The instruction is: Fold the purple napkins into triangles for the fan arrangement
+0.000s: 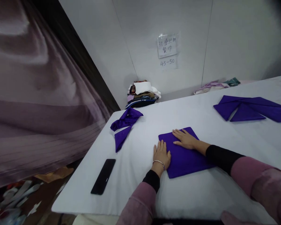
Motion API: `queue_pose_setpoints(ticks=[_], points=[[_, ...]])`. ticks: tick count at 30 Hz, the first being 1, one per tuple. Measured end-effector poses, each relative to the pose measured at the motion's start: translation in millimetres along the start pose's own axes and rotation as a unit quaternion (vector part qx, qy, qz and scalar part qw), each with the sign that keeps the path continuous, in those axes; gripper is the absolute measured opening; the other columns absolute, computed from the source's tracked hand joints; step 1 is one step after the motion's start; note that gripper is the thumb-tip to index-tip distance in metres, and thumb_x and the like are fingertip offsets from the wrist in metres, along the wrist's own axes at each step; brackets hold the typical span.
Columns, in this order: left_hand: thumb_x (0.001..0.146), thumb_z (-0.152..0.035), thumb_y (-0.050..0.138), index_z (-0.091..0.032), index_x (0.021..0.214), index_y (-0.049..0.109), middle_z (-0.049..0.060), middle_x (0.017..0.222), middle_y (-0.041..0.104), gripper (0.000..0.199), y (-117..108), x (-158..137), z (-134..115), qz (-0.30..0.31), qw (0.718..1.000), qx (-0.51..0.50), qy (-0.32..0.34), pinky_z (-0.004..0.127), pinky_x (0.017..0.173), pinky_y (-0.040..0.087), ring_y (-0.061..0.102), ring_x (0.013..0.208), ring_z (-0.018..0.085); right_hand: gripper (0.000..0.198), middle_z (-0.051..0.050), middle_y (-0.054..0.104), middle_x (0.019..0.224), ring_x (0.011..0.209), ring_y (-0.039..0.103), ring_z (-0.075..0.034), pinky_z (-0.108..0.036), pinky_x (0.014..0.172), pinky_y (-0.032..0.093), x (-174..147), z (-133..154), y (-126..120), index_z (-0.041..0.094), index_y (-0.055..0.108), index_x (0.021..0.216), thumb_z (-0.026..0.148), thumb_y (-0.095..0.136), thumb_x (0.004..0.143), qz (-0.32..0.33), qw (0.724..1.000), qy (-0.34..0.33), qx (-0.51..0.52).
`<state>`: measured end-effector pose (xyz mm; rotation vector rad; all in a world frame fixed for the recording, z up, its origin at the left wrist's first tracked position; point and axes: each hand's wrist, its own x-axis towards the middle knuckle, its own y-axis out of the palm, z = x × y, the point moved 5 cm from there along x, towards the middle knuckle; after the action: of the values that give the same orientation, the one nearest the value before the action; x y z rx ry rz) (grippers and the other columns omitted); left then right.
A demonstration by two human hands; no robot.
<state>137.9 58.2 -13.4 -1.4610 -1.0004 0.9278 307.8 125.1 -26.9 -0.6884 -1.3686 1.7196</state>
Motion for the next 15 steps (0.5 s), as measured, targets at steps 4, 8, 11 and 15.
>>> queue_pose_setpoints(ticks=[4, 8, 11, 15], points=[[0.09, -0.036, 0.028, -0.01, 0.142, 0.03, 0.011, 0.152, 0.024, 0.058, 0.7, -1.9, 0.1, -0.001, 1.0, -0.001, -0.004, 0.048, 0.114, 0.014, 0.014, 0.141, 0.023, 0.077, -0.013, 0.028, 0.149, 0.138, 0.021, -0.029, -0.052, 0.11, 0.014, 4.0, -40.2, -7.1, 0.018, 0.031, 0.144, 0.069, 0.022, 0.086, -0.025, 0.998, 0.052, -0.013], [0.09, -0.037, 0.027, -0.009, 0.142, 0.03, 0.01, 0.152, 0.025, 0.059, 2.0, -1.2, 0.7, -0.005, 1.0, -0.007, -0.003, 0.048, 0.114, 0.013, 0.014, 0.141, 0.022, 0.078, -0.011, 0.027, 0.15, 0.138, 0.019, -0.029, -0.054, 0.11, 0.012, 11.6, -53.7, -9.7, 0.018, 0.033, 0.143, 0.07, 0.023, 0.085, -0.027, 0.998, 0.058, -0.001], [0.09, -0.036, 0.028, -0.01, 0.143, 0.03, 0.01, 0.152, 0.024, 0.059, 1.6, -1.1, 0.9, 0.002, 1.0, -0.008, -0.005, 0.047, 0.114, 0.013, 0.014, 0.141, 0.022, 0.077, -0.01, 0.032, 0.148, 0.137, 0.023, -0.029, -0.052, 0.111, 0.016, 13.5, -63.2, -16.8, 0.015, 0.035, 0.142, 0.067, 0.021, 0.087, -0.019, 0.993, 0.091, 0.079], [0.09, -0.036, 0.028, -0.01, 0.143, 0.03, 0.01, 0.152, 0.023, 0.058, -0.6, 0.1, 1.0, 0.014, 1.0, -0.007, -0.004, 0.047, 0.114, 0.014, 0.014, 0.141, 0.023, 0.073, -0.01, 0.042, 0.142, 0.13, 0.038, -0.028, -0.044, 0.108, 0.028, -7.0, -92.5, -37.6, 0.013, 0.04, 0.14, 0.063, 0.024, 0.089, -0.092, 0.959, 0.177, 0.202]])
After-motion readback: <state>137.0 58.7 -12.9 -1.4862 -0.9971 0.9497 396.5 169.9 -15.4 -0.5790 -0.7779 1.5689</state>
